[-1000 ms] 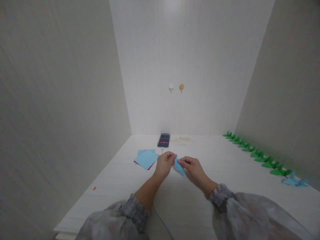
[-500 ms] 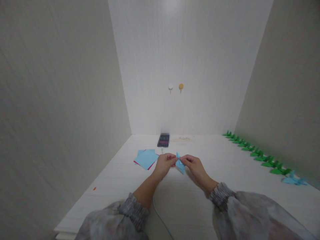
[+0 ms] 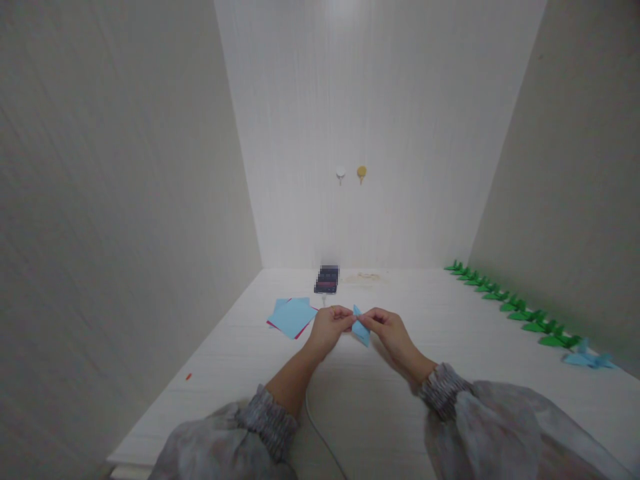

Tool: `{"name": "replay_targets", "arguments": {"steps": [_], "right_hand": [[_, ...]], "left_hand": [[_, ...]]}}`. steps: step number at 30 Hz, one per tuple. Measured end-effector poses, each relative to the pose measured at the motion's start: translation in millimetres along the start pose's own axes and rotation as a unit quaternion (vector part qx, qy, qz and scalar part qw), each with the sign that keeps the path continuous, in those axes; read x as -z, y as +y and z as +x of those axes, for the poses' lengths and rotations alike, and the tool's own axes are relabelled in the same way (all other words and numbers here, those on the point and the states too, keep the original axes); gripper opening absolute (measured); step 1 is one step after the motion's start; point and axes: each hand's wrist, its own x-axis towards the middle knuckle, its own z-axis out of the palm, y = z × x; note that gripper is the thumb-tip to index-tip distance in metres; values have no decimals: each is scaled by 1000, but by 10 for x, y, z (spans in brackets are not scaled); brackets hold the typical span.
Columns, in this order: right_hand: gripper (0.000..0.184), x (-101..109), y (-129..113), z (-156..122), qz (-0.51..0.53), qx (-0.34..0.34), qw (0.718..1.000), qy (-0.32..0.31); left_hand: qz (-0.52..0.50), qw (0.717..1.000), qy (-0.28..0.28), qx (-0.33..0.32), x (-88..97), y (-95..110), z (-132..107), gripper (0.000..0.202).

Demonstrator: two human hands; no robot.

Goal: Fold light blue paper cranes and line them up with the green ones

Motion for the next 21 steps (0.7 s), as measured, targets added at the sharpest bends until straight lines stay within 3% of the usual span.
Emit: {"name": "replay_targets", "arguments": {"steps": [13, 21], "right_hand": [[20, -22, -39, -35, 24, -13, 1000, -14], [16, -29, -30, -43, 58, -30, 997, -45]], "left_hand": [[23, 1000, -4, -13, 3, -4, 10, 26], [1, 1000, -17, 20, 0, 28, 14, 25]]}}
